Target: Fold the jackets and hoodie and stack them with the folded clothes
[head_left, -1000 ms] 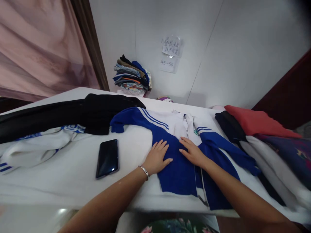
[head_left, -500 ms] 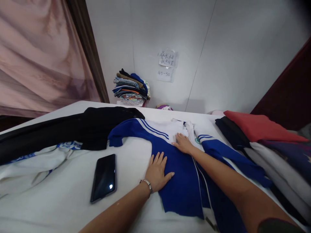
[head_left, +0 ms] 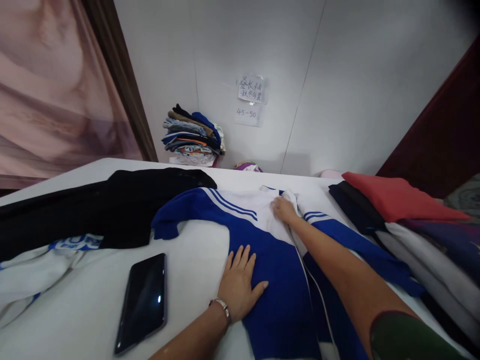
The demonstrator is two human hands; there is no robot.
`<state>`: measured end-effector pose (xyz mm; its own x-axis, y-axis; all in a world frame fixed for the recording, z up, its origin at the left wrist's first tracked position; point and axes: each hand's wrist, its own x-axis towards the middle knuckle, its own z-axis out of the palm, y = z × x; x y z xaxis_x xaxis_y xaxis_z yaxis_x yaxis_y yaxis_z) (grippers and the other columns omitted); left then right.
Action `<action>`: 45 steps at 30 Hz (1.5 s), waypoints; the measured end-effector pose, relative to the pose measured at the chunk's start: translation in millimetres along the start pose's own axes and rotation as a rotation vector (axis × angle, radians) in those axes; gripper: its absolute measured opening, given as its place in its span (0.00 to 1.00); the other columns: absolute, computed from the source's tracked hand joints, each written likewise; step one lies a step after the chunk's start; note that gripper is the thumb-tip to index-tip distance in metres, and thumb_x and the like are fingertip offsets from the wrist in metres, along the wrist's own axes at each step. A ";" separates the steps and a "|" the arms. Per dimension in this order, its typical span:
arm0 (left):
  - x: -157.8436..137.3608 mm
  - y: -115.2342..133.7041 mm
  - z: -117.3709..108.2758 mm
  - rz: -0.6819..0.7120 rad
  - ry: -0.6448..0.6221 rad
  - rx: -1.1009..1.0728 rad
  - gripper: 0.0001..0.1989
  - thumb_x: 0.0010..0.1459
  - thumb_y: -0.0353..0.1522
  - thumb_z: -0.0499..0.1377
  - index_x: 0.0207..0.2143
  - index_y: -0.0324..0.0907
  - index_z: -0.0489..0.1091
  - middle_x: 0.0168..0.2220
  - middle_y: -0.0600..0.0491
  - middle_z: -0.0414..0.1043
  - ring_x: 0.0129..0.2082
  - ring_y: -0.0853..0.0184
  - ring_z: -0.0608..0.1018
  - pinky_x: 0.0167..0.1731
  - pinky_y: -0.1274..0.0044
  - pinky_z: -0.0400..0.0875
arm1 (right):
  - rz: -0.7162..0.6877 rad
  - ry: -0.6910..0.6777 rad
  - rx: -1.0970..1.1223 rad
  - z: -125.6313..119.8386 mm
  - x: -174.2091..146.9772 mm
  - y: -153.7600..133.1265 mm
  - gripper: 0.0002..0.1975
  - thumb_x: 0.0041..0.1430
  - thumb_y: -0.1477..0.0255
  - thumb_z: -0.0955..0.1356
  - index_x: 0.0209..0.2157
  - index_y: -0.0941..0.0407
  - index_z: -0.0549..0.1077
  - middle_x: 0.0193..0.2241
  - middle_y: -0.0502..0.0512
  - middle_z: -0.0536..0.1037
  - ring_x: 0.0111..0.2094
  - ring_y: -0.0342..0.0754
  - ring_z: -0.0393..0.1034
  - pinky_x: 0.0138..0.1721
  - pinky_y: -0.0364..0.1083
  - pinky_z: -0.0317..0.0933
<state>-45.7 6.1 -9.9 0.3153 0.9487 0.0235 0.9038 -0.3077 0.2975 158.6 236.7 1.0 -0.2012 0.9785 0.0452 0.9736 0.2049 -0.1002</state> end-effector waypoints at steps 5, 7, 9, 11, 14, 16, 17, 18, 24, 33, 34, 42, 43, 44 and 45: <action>-0.9 -0.2 0.5 0.001 0.011 -0.020 0.36 0.57 0.51 0.49 0.61 0.39 0.58 0.66 0.44 0.47 0.66 0.54 0.49 0.63 0.58 0.44 | 0.247 0.068 -0.064 -13.6 10.7 32.5 0.20 0.63 0.65 0.60 0.50 0.62 0.70 0.51 0.69 0.69 0.53 0.57 0.62 0.49 0.50 0.57; -1.2 -0.6 0.5 -0.001 0.002 -0.020 0.36 0.57 0.51 0.49 0.62 0.39 0.57 0.66 0.44 0.46 0.66 0.54 0.49 0.63 0.58 0.44 | 0.299 0.050 -0.074 -10.8 14.4 39.8 0.22 0.61 0.62 0.62 0.49 0.63 0.71 0.49 0.70 0.70 0.50 0.58 0.65 0.46 0.49 0.60; -1.0 -1.1 0.3 -0.003 -0.009 -0.023 0.36 0.57 0.51 0.49 0.62 0.39 0.57 0.66 0.44 0.46 0.66 0.54 0.49 0.63 0.58 0.44 | 0.311 0.031 -0.076 -7.0 18.1 44.0 0.21 0.61 0.63 0.62 0.48 0.62 0.72 0.49 0.69 0.71 0.49 0.57 0.67 0.45 0.48 0.60; -0.7 -1.5 -0.2 -0.004 -0.014 -0.030 0.36 0.57 0.51 0.50 0.62 0.39 0.57 0.66 0.44 0.45 0.66 0.54 0.49 0.63 0.58 0.44 | 0.309 0.021 -0.070 -5.7 22.4 47.1 0.17 0.61 0.67 0.62 0.47 0.61 0.73 0.49 0.67 0.72 0.49 0.54 0.68 0.45 0.47 0.60; -0.5 -1.8 -0.8 -0.007 -0.020 -0.043 0.36 0.57 0.50 0.50 0.62 0.40 0.57 0.66 0.45 0.45 0.66 0.54 0.49 0.63 0.58 0.44 | 0.328 0.027 -0.047 -11.0 30.6 51.8 0.16 0.62 0.72 0.59 0.46 0.60 0.74 0.47 0.65 0.74 0.48 0.52 0.69 0.44 0.44 0.60; -0.7 -1.9 -0.8 -0.010 -0.018 -0.054 0.35 0.57 0.50 0.50 0.62 0.40 0.58 0.66 0.45 0.45 0.66 0.54 0.49 0.63 0.58 0.44 | 0.356 0.041 -0.029 -16.4 36.4 53.8 0.18 0.63 0.74 0.57 0.47 0.60 0.74 0.46 0.65 0.75 0.48 0.52 0.70 0.44 0.44 0.61; -0.8 -1.9 -0.6 -0.010 -0.014 -0.061 0.35 0.57 0.50 0.51 0.61 0.41 0.58 0.66 0.45 0.45 0.66 0.54 0.49 0.63 0.57 0.44 | 0.370 0.047 -0.021 -18.3 39.1 53.9 0.19 0.63 0.74 0.56 0.48 0.61 0.73 0.46 0.65 0.75 0.47 0.52 0.70 0.43 0.44 0.61; -0.9 -1.9 -0.4 -0.009 -0.009 -0.066 0.35 0.56 0.50 0.51 0.61 0.41 0.58 0.66 0.45 0.46 0.66 0.54 0.49 0.63 0.57 0.45 | 0.380 0.048 -0.014 -19.3 41.4 53.4 0.20 0.63 0.73 0.56 0.48 0.61 0.73 0.46 0.66 0.75 0.47 0.52 0.70 0.43 0.44 0.61; -1.0 -1.5 -0.2 -0.009 -0.009 -0.076 0.35 0.57 0.50 0.51 0.61 0.41 0.58 0.66 0.45 0.46 0.66 0.54 0.49 0.63 0.58 0.45 | 0.357 -0.011 0.010 -7.6 46.3 45.1 0.19 0.56 0.66 0.65 0.45 0.62 0.75 0.45 0.69 0.76 0.46 0.56 0.71 0.43 0.46 0.62; -1.7 -1.6 3.6 -0.001 0.015 -0.066 0.35 0.57 0.50 0.51 0.61 0.41 0.59 0.66 0.44 0.47 0.66 0.54 0.49 0.63 0.58 0.45 | 0.364 0.121 0.126 -16.3 42.8 58.2 0.16 0.57 0.74 0.61 0.40 0.61 0.77 0.40 0.61 0.79 0.42 0.49 0.72 0.38 0.40 0.60; -1.6 -1.6 4.0 -0.001 0.020 -0.063 0.35 0.56 0.50 0.51 0.61 0.41 0.59 0.66 0.44 0.47 0.66 0.54 0.49 0.63 0.58 0.45 | 0.368 0.147 0.145 -19.7 44.8 57.9 0.16 0.58 0.74 0.60 0.41 0.61 0.77 0.40 0.60 0.79 0.42 0.48 0.72 0.37 0.40 0.60; -0.9 -2.7 5.8 0.003 0.032 -0.077 0.34 0.56 0.49 0.52 0.61 0.41 0.59 0.66 0.45 0.47 0.66 0.54 0.50 0.63 0.58 0.45 | 0.353 0.155 0.245 -15.8 68.3 34.3 0.16 0.59 0.73 0.60 0.40 0.61 0.77 0.38 0.62 0.79 0.40 0.49 0.72 0.37 0.41 0.60; -1.1 -2.8 5.8 0.006 0.036 -0.082 0.34 0.56 0.49 0.52 0.61 0.41 0.59 0.66 0.45 0.47 0.66 0.54 0.50 0.63 0.58 0.45 | 0.335 0.130 0.254 -10.8 68.6 31.5 0.15 0.60 0.71 0.61 0.38 0.61 0.78 0.38 0.62 0.79 0.40 0.49 0.72 0.38 0.42 0.60; -1.3 -2.7 5.6 0.010 0.041 -0.086 0.34 0.56 0.49 0.53 0.60 0.41 0.59 0.66 0.45 0.48 0.66 0.54 0.50 0.63 0.58 0.46 | 0.312 0.105 0.264 -5.8 68.1 29.5 0.14 0.61 0.69 0.62 0.37 0.61 0.77 0.38 0.62 0.79 0.41 0.49 0.72 0.40 0.43 0.61; -1.4 -2.4 5.1 0.011 0.044 -0.088 0.34 0.56 0.49 0.53 0.60 0.42 0.60 0.66 0.45 0.48 0.66 0.54 0.50 0.62 0.58 0.46 | 0.288 0.084 0.275 -1.4 66.9 28.3 0.14 0.61 0.66 0.63 0.37 0.60 0.77 0.39 0.61 0.79 0.41 0.49 0.72 0.42 0.45 0.61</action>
<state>-46.9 5.1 -15.5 0.3105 0.9480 0.0690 0.8707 -0.3128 0.3795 172.9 307.9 2.6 0.0963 0.9938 0.0564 0.9216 -0.0676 -0.3823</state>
